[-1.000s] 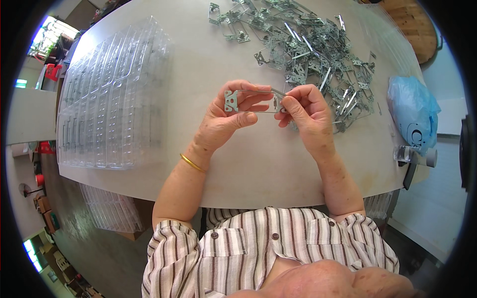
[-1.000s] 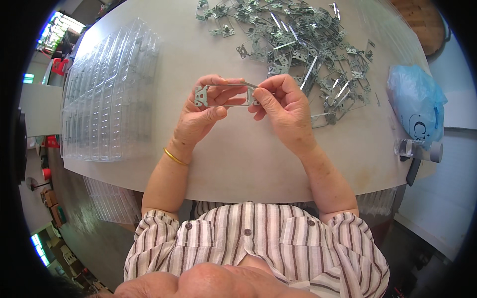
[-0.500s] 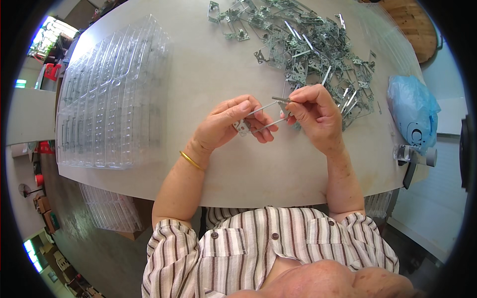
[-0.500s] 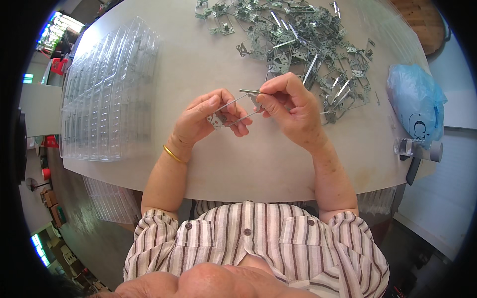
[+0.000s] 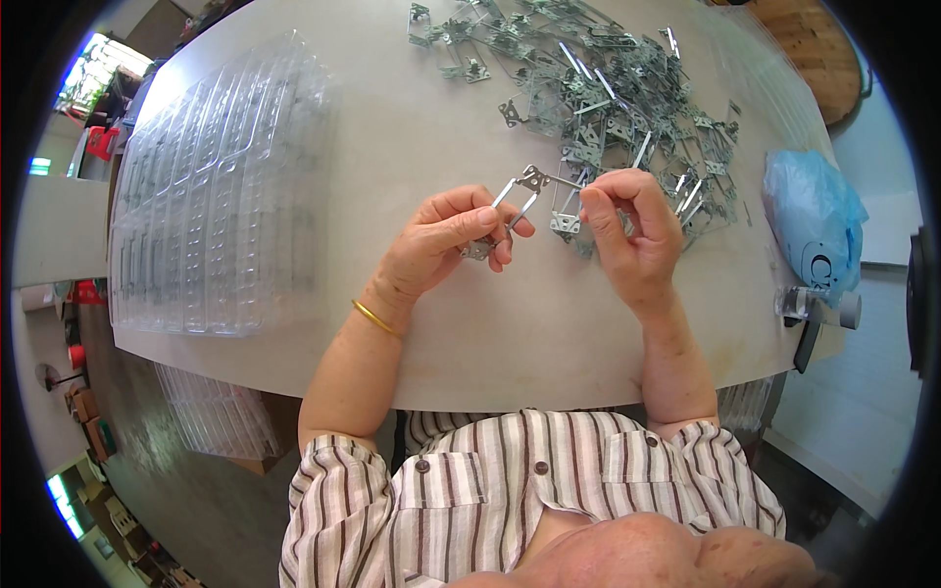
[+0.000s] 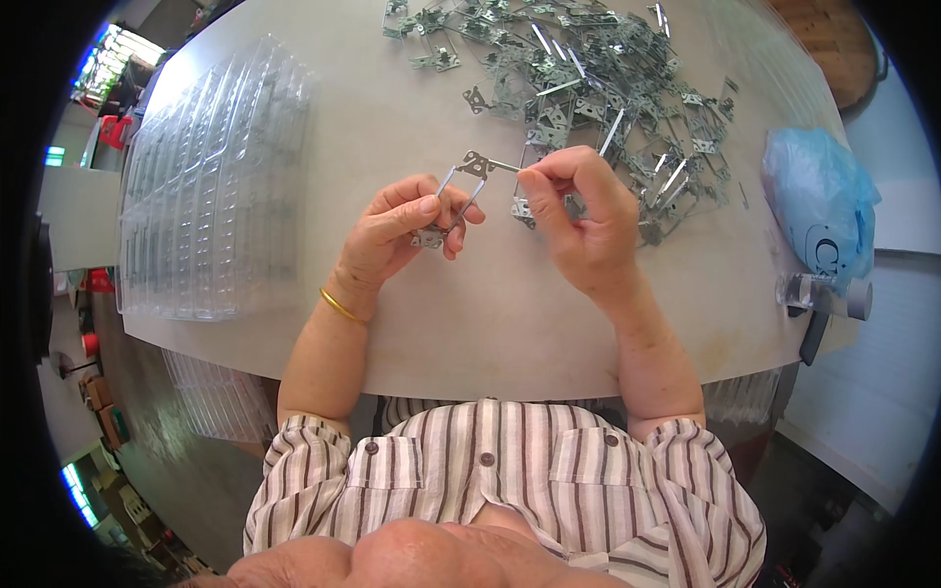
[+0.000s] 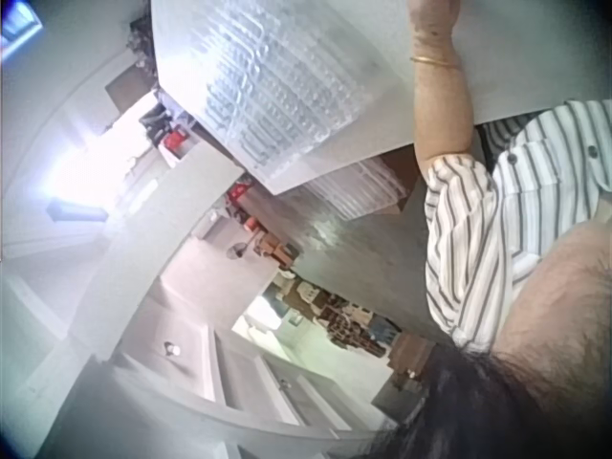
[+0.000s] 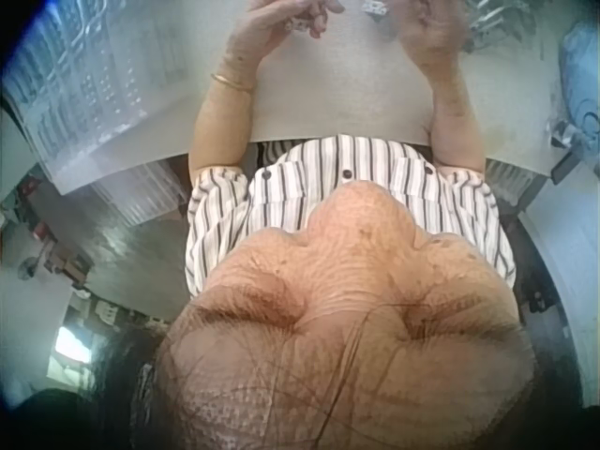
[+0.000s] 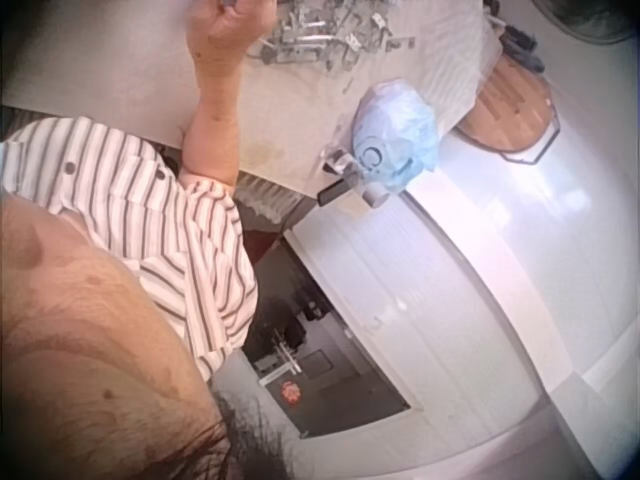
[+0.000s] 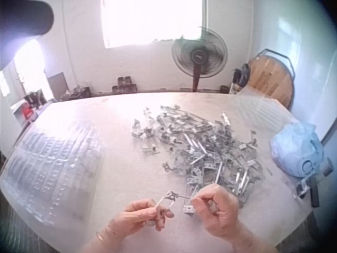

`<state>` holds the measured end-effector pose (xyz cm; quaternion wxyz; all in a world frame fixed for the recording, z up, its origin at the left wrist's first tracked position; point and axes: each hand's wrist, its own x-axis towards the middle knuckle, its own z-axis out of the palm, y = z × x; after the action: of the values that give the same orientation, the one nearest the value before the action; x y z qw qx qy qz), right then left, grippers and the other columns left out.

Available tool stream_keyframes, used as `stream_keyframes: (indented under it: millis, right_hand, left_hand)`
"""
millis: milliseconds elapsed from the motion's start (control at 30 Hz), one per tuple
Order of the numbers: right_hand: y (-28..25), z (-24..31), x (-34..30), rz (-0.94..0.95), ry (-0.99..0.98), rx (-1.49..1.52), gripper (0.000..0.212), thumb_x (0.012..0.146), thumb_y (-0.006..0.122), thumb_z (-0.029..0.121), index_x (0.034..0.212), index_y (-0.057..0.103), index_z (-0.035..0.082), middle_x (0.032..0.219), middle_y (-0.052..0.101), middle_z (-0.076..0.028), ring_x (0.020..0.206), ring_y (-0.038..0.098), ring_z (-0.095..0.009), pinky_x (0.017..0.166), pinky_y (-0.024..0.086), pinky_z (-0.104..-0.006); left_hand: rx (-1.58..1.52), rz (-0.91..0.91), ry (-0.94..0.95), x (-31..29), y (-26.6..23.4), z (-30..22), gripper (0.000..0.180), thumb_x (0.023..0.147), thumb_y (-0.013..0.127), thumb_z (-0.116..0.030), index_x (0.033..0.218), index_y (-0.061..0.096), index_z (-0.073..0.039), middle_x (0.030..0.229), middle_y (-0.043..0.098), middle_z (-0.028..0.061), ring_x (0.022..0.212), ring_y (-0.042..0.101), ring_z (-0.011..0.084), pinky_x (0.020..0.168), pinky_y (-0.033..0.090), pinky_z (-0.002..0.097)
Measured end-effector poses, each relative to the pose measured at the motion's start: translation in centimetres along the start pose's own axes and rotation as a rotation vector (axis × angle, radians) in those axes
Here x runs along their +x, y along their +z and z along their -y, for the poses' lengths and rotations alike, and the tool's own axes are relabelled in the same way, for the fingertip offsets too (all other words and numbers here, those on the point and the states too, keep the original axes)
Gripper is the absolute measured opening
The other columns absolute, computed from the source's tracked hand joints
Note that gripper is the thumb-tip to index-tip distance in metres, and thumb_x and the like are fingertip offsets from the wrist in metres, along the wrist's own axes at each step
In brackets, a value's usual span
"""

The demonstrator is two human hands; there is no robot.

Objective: The person assembles metal hardware pieces by connecting metal plates and wire brackets together by hand, then places the assembled pieces into compartments of a clear plastic tray.

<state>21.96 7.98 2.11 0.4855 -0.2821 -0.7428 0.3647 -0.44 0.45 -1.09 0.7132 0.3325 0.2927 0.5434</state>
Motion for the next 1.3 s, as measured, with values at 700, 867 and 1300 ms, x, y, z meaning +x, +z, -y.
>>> stream_keyframes:
  millis: [700, 867, 1300]
  right_hand:
    - [0.93, -0.03, 0.14, 0.0, -0.282, -0.219, 0.013, 0.088, 0.074, 0.001, 0.091, 0.061, 0.002, 0.082, 0.065, -0.007, 0.065, 0.061, -0.015, 0.054, 0.051, -0.026]
    - [0.89, 0.01, 0.07, 0.0, -0.289, -0.26, 0.014, 0.088, 0.075, 0.001, 0.089, 0.06, 0.003, 0.08, 0.064, -0.007, 0.065, 0.063, -0.016, 0.054, 0.052, -0.0264]
    - [0.98, 0.49, -0.12, 0.022, -0.174, -0.216, 0.012, 0.088, 0.073, 0.001, 0.093, 0.062, 0.002, 0.084, 0.064, -0.007, 0.067, 0.064, -0.018, 0.057, 0.053, -0.0276]
  left_hand:
    - [0.062, 0.063, -0.013, 0.08, -0.08, 0.61, 0.017, 0.098, 0.066, -0.019, 0.095, 0.069, -0.002, 0.105, 0.07, 0.0135, 0.08, 0.065, 0.0126, 0.068, 0.054, 0.0289]
    - [0.093, 0.058, -0.023, 0.12, -0.05, 0.5, 0.017, 0.097, 0.067, -0.019, 0.093, 0.069, -0.003, 0.101, 0.07, 0.0127, 0.079, 0.065, 0.0126, 0.068, 0.054, 0.0286]
    - [0.166, 0.049, -0.023, 0.09, 0.28, 0.37, 0.021, 0.095, 0.069, -0.023, 0.086, 0.065, -0.004, 0.089, 0.069, 0.013, 0.092, 0.065, 0.0196, 0.069, 0.055, 0.0319]
